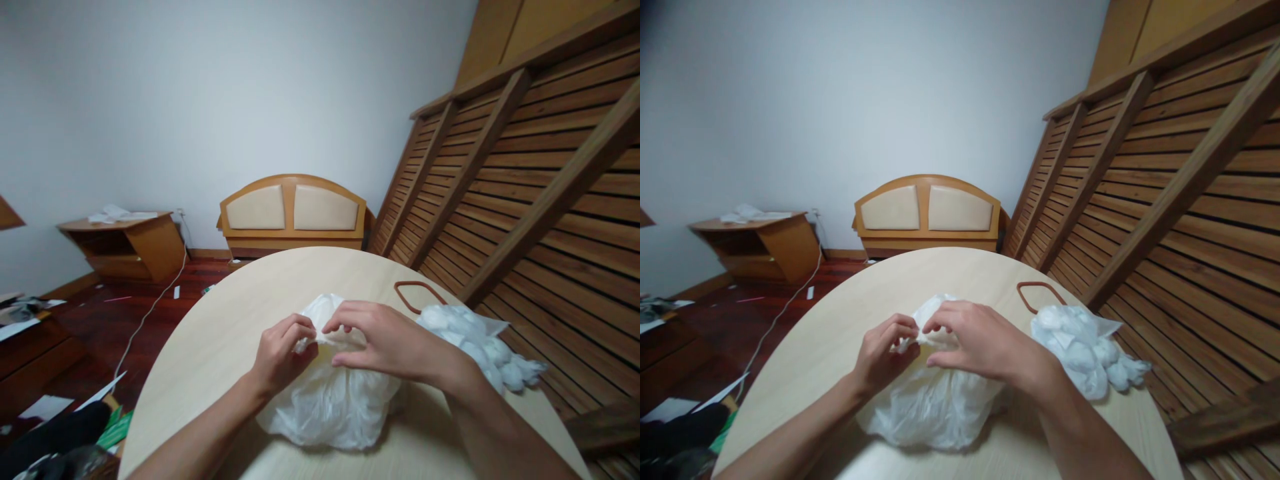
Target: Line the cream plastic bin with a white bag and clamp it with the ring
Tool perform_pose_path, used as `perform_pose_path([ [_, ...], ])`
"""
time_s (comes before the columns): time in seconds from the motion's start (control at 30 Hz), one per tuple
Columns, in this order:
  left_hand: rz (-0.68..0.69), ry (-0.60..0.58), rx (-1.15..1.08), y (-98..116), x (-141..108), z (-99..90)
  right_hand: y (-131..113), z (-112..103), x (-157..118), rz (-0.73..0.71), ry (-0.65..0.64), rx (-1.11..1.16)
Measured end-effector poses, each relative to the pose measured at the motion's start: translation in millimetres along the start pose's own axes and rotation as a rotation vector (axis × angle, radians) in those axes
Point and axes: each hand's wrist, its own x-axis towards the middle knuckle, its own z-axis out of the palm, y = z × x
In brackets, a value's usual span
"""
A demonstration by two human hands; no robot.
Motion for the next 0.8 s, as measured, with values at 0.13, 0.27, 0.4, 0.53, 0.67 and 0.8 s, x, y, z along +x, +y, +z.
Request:
perform_pose_path([
  [0.13,-0.059,0.006,0.0,2,-1,1.6,-2,9,5,-0.001,-0.024,-0.239],
  [0.27,-0.104,-0.089,-0.061,4,1,-2.3,6,11,8,-0.003,-0.038,-0.402],
  [0.4,-0.294,-0.109,-0.158,-7,2,-3.7,18,-1,3,0.034,0.011,-0.411],
  [0.53,-0.663,-0.027,-0.191,-31,-3,5.7,31,-16,-5,0.095,0.076,-0.31],
  [0.67,-0.923,-0.092,-0.521,-42,-5,13.9,43,-24,-11,0.122,0.143,-0.242],
  [0.8,-1.01,-0.116,-0.75,-42,-4,13.6,54,-28,-14,0.133,0.144,-0.138],
])
